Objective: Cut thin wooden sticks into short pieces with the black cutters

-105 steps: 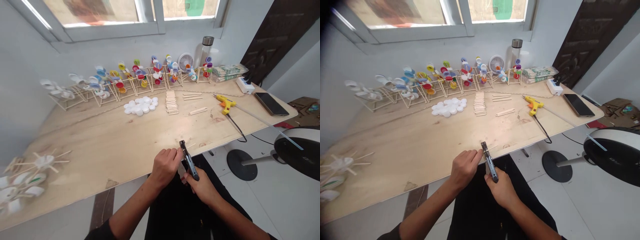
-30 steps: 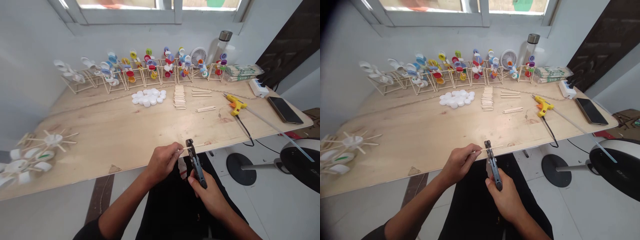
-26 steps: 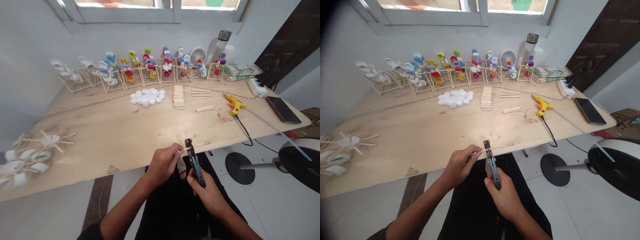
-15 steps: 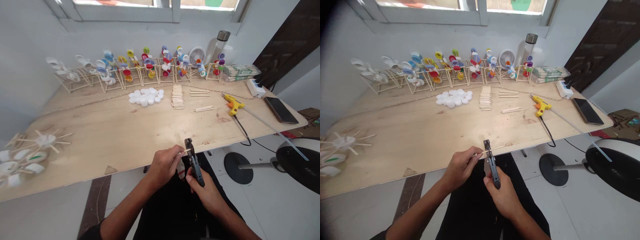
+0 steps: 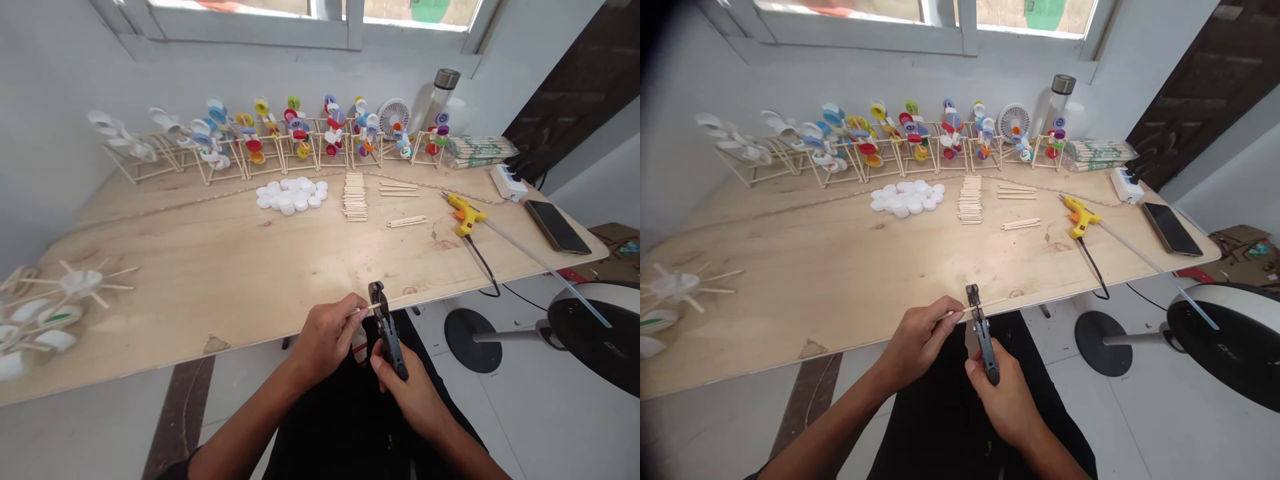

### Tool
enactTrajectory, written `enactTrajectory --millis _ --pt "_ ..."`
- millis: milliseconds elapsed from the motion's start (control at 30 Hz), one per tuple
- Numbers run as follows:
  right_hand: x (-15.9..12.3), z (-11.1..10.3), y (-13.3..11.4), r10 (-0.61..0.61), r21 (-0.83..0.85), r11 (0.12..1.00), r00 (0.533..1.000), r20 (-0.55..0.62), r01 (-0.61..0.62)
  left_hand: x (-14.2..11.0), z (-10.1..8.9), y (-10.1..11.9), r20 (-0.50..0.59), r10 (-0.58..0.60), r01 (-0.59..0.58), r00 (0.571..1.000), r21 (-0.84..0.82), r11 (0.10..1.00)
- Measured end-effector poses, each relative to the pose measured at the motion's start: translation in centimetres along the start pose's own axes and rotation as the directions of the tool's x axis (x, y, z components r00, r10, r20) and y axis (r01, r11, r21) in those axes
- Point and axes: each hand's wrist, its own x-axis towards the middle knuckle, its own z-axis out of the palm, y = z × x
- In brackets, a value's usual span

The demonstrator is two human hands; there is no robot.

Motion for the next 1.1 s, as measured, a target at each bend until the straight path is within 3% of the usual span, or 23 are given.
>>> enactTrajectory --millis 500,1100 --pt "-0.02 0.25 -0.5 -0.012 0.031 0.999 1.0 0.026 0.011 -0.03 -0.62 0.18 0.027 -0.021 0.022 0.999 -0.022 1.0" --pt "0.33 0.51 -0.29 -0.031 0.081 0.996 0.999 0.045 0.027 -0.14 -0.31 -0.49 -0.032 0.168 -0.157 0.985 0.226 0.961"
